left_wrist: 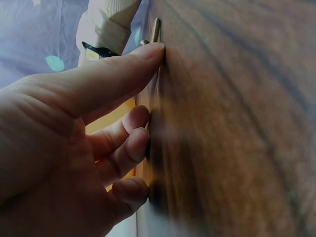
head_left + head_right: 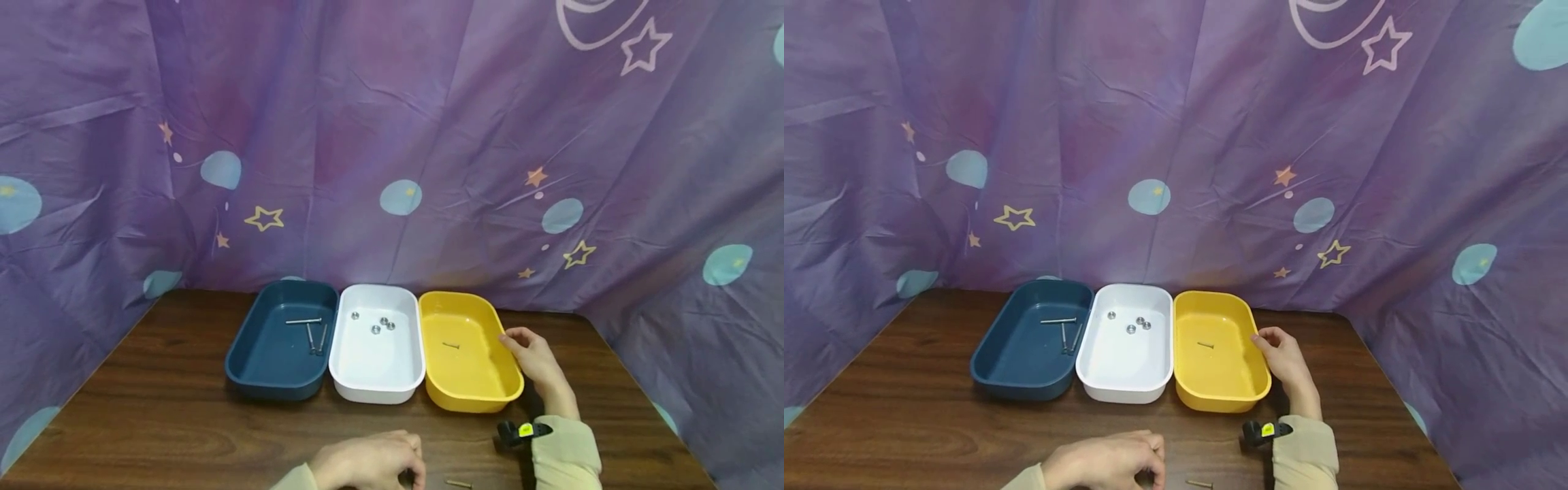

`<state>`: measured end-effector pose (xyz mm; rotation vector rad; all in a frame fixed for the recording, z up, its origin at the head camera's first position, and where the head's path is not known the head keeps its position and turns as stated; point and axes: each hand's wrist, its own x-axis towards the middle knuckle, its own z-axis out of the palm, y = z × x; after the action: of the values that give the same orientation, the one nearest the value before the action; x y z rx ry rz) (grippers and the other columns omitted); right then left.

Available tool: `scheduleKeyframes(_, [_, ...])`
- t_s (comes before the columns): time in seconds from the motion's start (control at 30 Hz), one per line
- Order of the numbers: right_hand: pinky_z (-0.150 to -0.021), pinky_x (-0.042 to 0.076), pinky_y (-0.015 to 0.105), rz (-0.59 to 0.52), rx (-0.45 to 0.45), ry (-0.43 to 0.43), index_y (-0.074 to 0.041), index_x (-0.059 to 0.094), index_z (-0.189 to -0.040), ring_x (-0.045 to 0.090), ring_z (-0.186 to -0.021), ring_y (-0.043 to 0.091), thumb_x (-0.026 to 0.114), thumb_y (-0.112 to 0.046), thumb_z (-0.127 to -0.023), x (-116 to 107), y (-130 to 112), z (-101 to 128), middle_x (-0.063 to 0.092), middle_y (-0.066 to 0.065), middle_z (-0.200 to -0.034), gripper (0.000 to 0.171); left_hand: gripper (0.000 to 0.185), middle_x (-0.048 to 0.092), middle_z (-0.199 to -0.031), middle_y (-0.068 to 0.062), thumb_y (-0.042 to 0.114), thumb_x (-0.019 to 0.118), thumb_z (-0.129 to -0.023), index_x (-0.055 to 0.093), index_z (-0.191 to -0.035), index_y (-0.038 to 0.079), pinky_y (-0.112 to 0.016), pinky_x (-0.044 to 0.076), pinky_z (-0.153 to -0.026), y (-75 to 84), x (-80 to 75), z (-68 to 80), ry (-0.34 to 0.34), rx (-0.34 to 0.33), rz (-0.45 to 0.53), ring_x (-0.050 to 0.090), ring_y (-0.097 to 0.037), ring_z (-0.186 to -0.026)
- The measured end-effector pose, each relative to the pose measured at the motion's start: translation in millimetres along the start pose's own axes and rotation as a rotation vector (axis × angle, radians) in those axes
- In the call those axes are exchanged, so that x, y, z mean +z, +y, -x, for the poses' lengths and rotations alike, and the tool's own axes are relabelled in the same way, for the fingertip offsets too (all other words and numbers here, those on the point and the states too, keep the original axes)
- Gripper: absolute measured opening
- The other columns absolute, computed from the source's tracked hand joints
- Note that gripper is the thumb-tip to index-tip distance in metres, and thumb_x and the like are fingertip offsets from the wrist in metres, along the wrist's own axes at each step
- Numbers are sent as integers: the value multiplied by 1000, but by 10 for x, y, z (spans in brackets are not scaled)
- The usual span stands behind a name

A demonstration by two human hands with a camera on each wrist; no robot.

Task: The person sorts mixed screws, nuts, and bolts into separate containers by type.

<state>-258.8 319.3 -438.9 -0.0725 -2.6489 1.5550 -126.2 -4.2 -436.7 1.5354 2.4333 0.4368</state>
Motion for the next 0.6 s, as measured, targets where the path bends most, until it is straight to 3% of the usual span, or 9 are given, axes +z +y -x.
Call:
scheduleKeyframes(0.4, [-66,46,26,14,-7,-1,6,56,-116,53,-80,16,60,-25,-99,-39,-13,-35,56,10,-95,35,13,48,-87,19,16,76,-82,70,-85,27,-9,36,-74,24,-24,-19,1,-36,38,43,7,-81])
scheduleKeyframes(0.6, [-67,46,26,5,4,-9,5,56,-116,53,-81,16,60,-25,-98,-19,0,-6,57,10,-96,35,14,48,-83,19,14,75,-82,68,-82,26,-8,35,-71,23,-40,-13,12,-9,33,43,7,-77])
